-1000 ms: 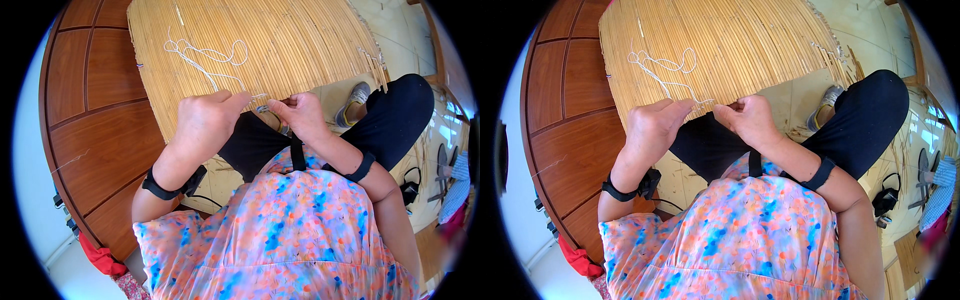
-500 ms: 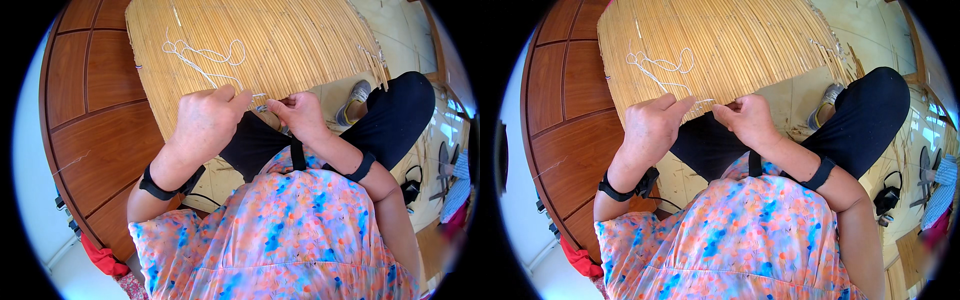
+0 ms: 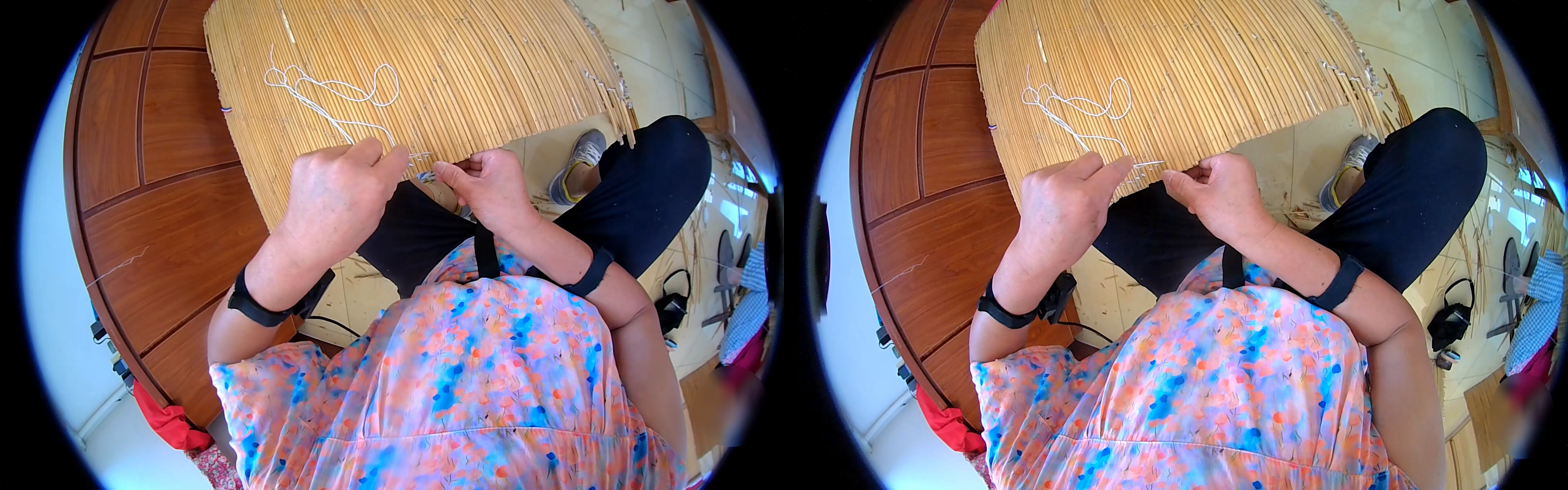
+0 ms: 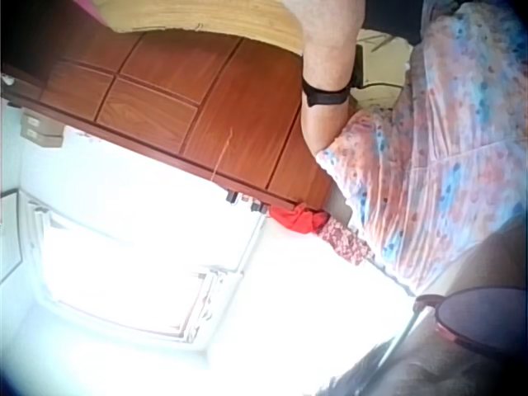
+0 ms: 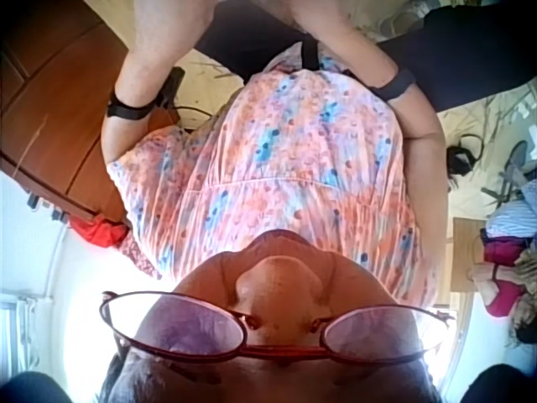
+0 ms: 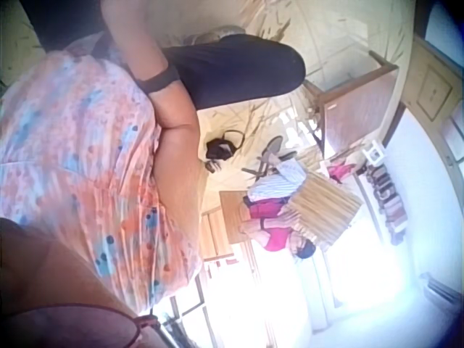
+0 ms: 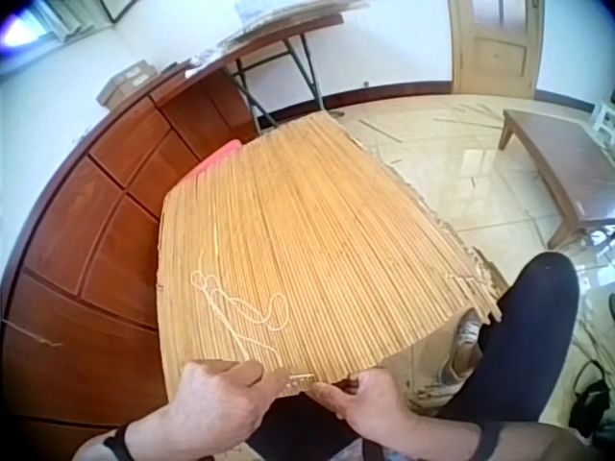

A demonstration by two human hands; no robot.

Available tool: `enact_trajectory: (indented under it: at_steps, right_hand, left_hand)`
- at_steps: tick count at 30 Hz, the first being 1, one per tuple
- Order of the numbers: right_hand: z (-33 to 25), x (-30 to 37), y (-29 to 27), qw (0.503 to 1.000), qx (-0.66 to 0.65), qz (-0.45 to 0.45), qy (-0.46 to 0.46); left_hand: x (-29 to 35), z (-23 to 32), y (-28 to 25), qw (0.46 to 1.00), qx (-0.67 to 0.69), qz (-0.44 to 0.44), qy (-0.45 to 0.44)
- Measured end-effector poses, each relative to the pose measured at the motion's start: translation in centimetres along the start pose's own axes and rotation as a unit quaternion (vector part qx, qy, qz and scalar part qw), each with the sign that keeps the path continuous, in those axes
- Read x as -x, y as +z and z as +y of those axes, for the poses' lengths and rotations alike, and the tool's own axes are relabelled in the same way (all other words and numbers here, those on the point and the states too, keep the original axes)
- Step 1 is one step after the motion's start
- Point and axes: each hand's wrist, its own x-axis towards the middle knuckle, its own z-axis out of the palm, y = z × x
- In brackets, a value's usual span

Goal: The person uses a needle and white thread to sew along the edge of a bamboo mat, repeatedly looping the thread through the bamboo slats to secure them together.

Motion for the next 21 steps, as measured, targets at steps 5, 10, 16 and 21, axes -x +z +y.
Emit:
enact_trajectory:
  at_steps: [5, 10, 16, 21]
  right_hand:
    - [-0.1, 0.0, 0.0, 1.0, 0.009, 0.0, 0.003]
    - [0.0, 0.0, 0.0, 1.0, 0.025, 0.013, -0.004]
    - [-0.4, 0.1, -0.3, 0.997, 0.071, 0.006, 0.017]
    - [0.0, 0.1, 0.1, 0.997, -0.011, 0.08, -0.011]
  left_hand:
    - [-0.1, 0.1, 0.0, 1.0, -0.007, 0.006, 0.008]
    - [-1.2, 0.8, -0.9, 0.995, -0.071, -0.011, 0.064]
    - [-3.2, 0.9, -1.4, 0.982, -0.1, -0.083, 0.138]
    - [-4.3, 0.7, -1.6, 0.974, -0.109, -0.115, 0.164]
